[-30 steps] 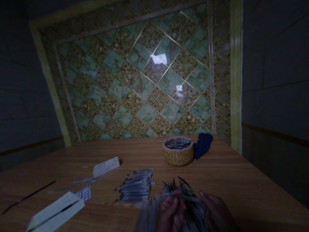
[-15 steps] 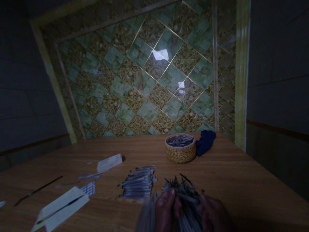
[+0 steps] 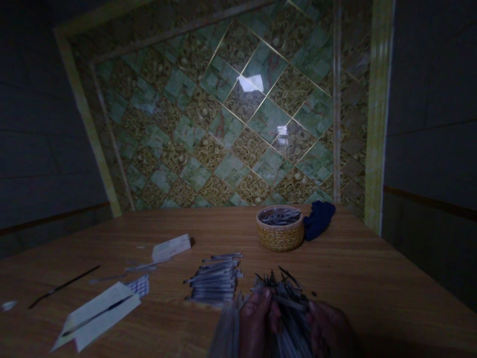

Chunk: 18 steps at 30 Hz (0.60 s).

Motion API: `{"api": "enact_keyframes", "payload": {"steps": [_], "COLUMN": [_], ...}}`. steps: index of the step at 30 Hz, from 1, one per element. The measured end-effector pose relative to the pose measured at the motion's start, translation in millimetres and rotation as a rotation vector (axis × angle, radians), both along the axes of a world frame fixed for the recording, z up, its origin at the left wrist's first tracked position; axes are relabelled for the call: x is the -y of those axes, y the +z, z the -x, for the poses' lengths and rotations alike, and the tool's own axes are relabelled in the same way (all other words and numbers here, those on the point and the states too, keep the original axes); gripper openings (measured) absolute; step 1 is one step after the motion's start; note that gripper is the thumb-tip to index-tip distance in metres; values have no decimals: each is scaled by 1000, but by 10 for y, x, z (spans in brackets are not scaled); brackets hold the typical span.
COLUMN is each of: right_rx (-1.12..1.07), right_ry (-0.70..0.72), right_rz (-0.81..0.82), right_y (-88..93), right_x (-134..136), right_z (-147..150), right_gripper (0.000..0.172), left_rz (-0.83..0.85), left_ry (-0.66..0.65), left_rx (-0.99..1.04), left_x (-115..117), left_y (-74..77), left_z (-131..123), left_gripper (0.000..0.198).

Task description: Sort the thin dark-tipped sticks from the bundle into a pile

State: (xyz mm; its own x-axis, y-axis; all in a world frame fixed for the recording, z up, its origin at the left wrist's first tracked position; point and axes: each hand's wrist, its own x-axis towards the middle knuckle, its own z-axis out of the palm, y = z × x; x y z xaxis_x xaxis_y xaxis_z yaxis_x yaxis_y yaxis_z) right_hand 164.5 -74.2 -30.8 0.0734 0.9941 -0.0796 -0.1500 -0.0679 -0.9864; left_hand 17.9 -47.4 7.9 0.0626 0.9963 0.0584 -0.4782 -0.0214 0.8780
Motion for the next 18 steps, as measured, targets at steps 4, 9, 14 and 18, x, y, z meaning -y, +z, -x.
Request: {"api": "enact_keyframes", "payload": {"steps": [4, 9, 14, 18], "right_rx": [-58, -47, -59, -90], "right_ry": [60, 9, 46, 40], "right_rz": [-90, 30, -58, -27], "right_y": [2, -37, -49, -22], "right_x": [1, -26, -13, 11], "right_z": [-11, 11, 17, 38], "right_gripper": [60, 63, 68, 66], "left_rz": [19, 18, 14, 25], "left_ry": [13, 13, 12, 22], "left_rx": [17, 29, 13, 2], "left_x": [12, 14, 8, 8], "left_y": [10, 13, -1, -8], "left_z": [-5, -15, 7, 18], "left_gripper": [30, 29, 32, 33]}}
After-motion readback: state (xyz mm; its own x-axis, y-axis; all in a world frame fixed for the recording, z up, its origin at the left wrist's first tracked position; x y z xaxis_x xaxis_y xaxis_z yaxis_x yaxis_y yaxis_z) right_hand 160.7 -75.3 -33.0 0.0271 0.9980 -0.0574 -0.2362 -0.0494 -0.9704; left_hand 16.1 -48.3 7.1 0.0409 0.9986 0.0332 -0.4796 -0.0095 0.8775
